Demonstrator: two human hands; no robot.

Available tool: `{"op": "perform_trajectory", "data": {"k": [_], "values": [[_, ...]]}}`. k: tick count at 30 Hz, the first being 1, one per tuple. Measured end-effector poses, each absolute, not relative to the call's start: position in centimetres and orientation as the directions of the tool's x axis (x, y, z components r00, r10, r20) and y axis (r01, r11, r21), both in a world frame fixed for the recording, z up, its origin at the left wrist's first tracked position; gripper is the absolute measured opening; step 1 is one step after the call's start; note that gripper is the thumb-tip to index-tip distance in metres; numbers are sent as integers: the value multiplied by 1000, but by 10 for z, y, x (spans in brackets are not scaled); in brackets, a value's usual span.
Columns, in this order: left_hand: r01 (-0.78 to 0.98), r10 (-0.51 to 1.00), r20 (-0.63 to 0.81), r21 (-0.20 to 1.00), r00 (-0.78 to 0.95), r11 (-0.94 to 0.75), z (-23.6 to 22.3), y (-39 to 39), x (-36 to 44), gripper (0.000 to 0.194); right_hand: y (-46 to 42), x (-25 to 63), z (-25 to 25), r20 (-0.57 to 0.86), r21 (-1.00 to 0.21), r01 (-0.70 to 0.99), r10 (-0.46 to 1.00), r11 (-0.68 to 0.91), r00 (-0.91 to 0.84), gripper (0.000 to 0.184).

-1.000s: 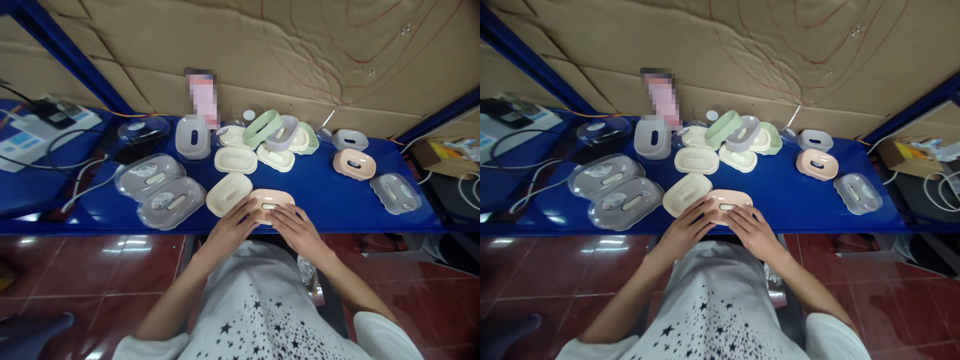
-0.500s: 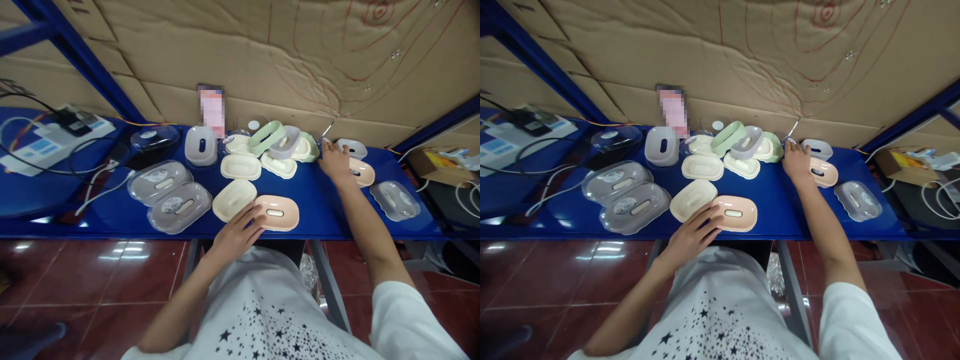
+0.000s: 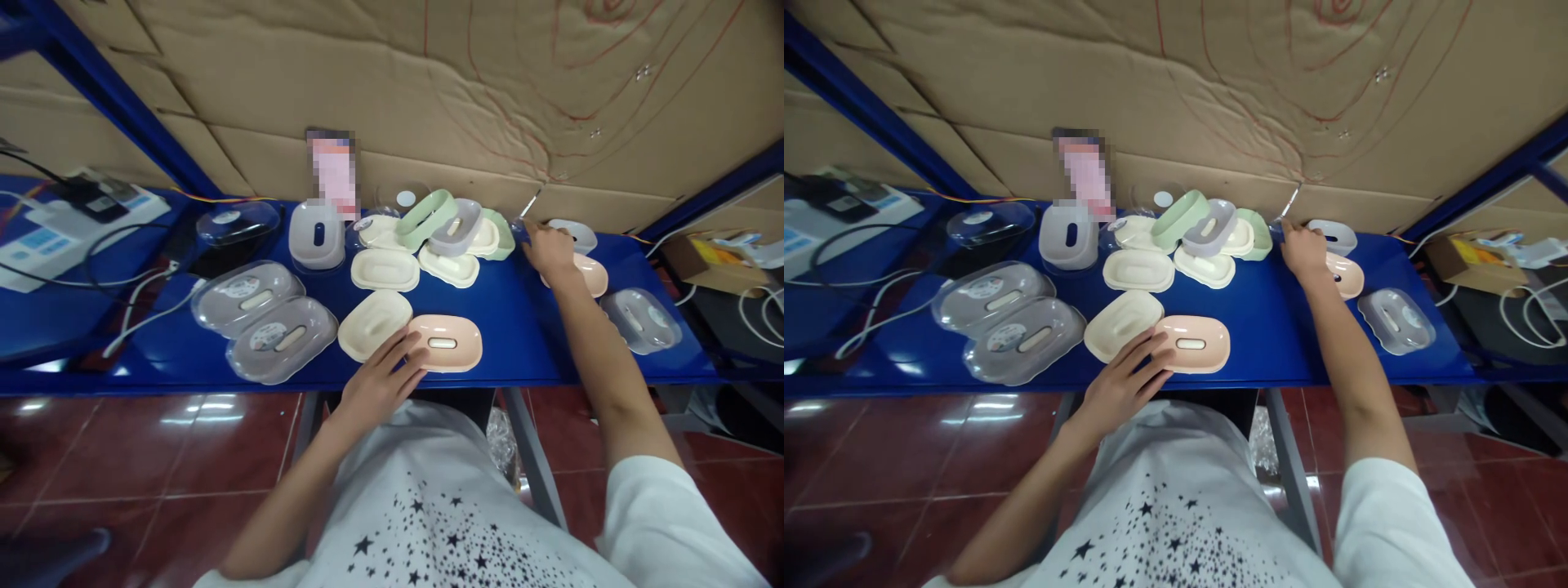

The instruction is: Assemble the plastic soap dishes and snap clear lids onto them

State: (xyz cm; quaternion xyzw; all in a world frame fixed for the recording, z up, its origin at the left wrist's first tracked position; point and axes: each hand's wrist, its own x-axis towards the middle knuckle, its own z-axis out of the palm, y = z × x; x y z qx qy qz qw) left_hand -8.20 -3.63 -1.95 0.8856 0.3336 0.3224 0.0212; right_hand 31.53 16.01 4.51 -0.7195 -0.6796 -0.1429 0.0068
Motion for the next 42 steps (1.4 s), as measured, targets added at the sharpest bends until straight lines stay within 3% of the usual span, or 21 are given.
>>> {"op": "perform_trajectory", "data": {"k": [5, 9, 14, 21, 25, 31, 34, 38, 42], "values": [[551, 631, 538, 328, 559, -767, -19, -37, -82, 43, 94, 286, 47, 504, 25, 999, 863, -48, 29, 51], [582, 674, 556, 368, 487, -725, -21, -39, -82, 61, 4, 248, 30, 651, -25, 991, 755, 129, -82, 39], [576, 700, 572, 425, 427, -698, -28, -39, -84, 82, -51, 210, 4, 596, -54, 901, 738, 430, -316, 32], [579, 704, 539, 418, 463, -700, -27, -40, -85, 75, -41, 206, 4, 399, -360, 608, 706, 707, -585, 51], [541, 694, 514, 439, 504, -717, -21, -39, -86, 70, -42, 203, 2, 352, -383, 566, 681, 730, -642, 50], [459, 639, 471, 448, 608, -767, -13, -33, -86, 73, -49, 199, -8, 426, -191, 561, 583, 806, -692, 64], [438, 612, 473, 433, 634, -788, -11, -31, -83, 72, -54, 202, -9, 381, -144, 615, 617, 775, -688, 58], [443, 612, 453, 429, 648, -787, -7, -28, -78, 66, -58, 209, -8, 376, -185, 649, 663, 738, -647, 58], [423, 609, 432, 454, 665, -784, -2, -20, -72, 58, -57, 214, -7, 365, -258, 641, 687, 723, -628, 70]]}}
